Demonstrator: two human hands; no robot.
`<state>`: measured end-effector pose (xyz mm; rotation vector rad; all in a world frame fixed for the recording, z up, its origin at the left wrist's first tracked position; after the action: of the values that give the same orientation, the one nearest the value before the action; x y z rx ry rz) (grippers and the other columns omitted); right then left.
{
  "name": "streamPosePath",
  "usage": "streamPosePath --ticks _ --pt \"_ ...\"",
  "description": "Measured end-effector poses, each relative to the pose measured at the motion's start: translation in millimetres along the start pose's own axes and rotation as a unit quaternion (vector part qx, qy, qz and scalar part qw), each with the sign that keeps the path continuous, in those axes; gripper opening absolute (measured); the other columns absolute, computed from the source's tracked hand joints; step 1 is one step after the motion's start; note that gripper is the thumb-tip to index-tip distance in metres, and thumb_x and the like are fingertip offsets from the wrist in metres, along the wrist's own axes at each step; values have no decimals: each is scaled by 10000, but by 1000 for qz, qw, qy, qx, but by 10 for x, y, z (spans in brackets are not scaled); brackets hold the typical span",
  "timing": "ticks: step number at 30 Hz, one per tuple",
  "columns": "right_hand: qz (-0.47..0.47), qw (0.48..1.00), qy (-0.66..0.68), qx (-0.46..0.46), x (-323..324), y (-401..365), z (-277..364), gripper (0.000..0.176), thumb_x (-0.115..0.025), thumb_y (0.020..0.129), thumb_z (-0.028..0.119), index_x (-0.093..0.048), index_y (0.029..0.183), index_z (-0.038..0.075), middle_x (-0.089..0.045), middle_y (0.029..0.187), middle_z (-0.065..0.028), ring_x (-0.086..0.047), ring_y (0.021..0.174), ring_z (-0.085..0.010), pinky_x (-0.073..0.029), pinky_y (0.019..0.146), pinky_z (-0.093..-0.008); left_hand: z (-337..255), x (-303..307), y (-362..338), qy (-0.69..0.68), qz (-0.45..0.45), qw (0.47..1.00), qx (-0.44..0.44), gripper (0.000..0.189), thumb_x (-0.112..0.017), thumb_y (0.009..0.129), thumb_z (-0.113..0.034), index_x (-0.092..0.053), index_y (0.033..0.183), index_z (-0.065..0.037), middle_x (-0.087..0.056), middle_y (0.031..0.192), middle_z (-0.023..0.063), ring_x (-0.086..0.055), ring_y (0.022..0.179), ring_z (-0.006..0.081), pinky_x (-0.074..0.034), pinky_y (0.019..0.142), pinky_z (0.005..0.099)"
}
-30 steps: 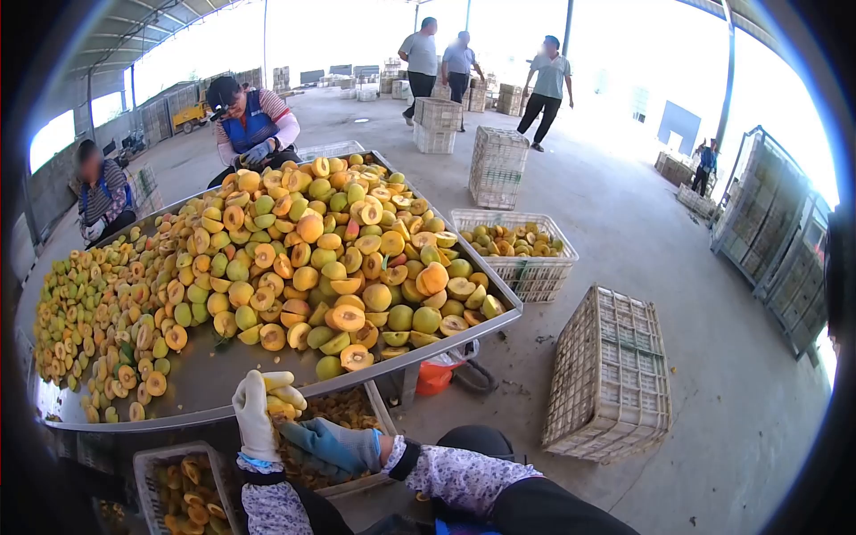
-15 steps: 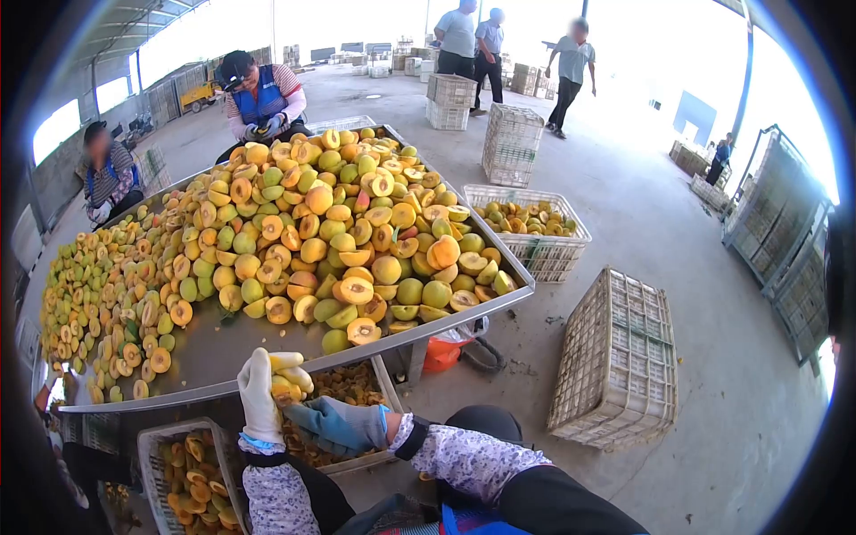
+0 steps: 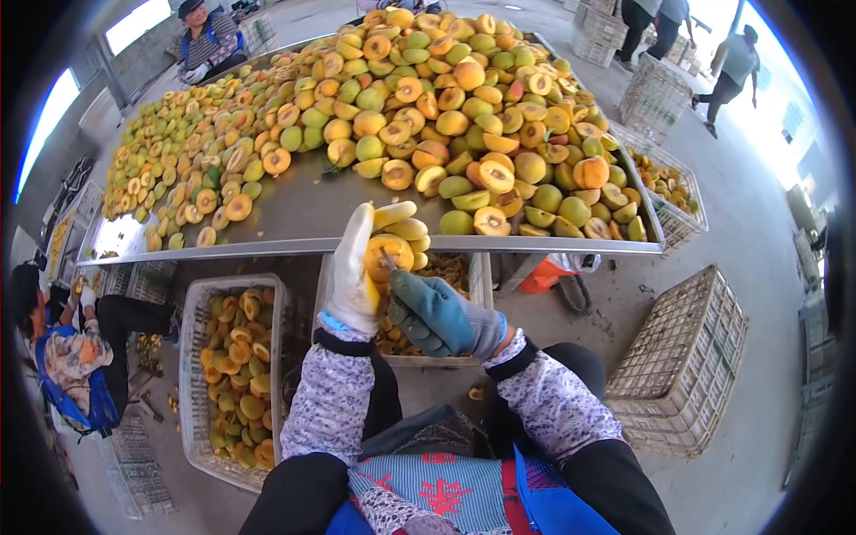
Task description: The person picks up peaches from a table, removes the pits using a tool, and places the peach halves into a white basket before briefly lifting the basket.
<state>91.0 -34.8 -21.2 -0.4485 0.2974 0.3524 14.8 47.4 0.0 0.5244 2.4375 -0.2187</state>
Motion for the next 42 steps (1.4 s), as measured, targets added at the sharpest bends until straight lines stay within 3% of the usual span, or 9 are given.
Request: streamPosePath --ticks 1,3,9,17,26,32,35,38,42 --pt "3 986 -79 144 -73 -33 153 485 -421 1061 493 -588 808 114 -505 584 56 -462 413 -60 -328 361 -216 35 69 20 11 -11 1000 8 591 -441 1044 -512 -675 1157 19 -709 915 119 -691 813 245 -594 685 357" --pt "-12 999 -41 -4 -54 -34 37 464 -447 1067 459 -619 844 90 -538 631 44 -486 489 -49 -360 423 -217 -39 37 -11 63 2 998 -20 593 -441 1043 -515 -681 1117 22 -701 874 115 -685 780 238 -585 670 348" --pt "-114 966 -81 218 -21 206 -147 386 -519 1060 402 -658 924 69 -572 741 38 -475 675 -39 -394 581 -235 30 60 -27 42 -35 998 -39 608 -420 1051 -513 -666 1153 34 -691 906 124 -683 794 240 -584 653 350" --pt "-121 949 -225 184 135 243 -289 377 -521 1063 370 -633 895 52 -540 688 53 -457 659 -42 -381 561 -246 -65 13 -16 199 66 978 3 587 -421 1059 -480 -692 1081 40 -685 833 145 -677 716 250 -577 638 342" --pt "-158 950 -110 246 18 109 -236 349 -574 1042 316 -682 1067 -15 -704 860 -54 -575 818 -90 -498 730 -317 41 -25 -75 29 -13 999 -24 602 -399 1063 -500 -648 1159 39 -676 864 135 -680 773 263 -589 663 365" --pt "-241 862 -357 266 125 -15 -63 444 -574 1029 412 -669 1060 -21 -697 765 -37 -642 699 -190 -524 664 -388 -42 -91 -101 75 -21 996 -31 600 -402 1063 -500 -655 1156 36 -679 866 137 -679 770 268 -587 677 375" --pt "-209 895 -333 211 148 -17 -16 498 -576 1017 466 -669 1022 -24 -668 706 -20 -641 626 -232 -519 620 -415 -27 -58 -64 51 -1 999 -17 600 -412 1058 -505 -661 1137 35 -681 860 136 -682 770 264 -585 679 373" --pt "-92 995 -40 -14 62 -96 -119 501 -576 1019 467 -676 982 -22 -651 715 -21 -627 656 -207 -512 645 -396 46 -11 -28 31 26 999 -2 600 -417 1055 -510 -663 1126 33 -684 855 135 -689 776 264 -591 684 373" --pt "-134 967 -123 178 57 88 -247 418 -543 1034 460 -643 900 77 -584 720 21 -487 601 -92 -422 551 -252 16 -20 -60 93 -17 995 -2 596 -413 1054 -506 -663 1127 30 -685 855 136 -694 780 279 -601 698 385"
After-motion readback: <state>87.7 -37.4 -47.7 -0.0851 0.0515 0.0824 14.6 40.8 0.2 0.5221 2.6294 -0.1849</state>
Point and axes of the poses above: each hand's wrist, its own y-axis towards the middle knuckle, its own x-axis out of the back of the hand, z = x × y, the point moved 7 cm from there along y, towards the middle knuckle
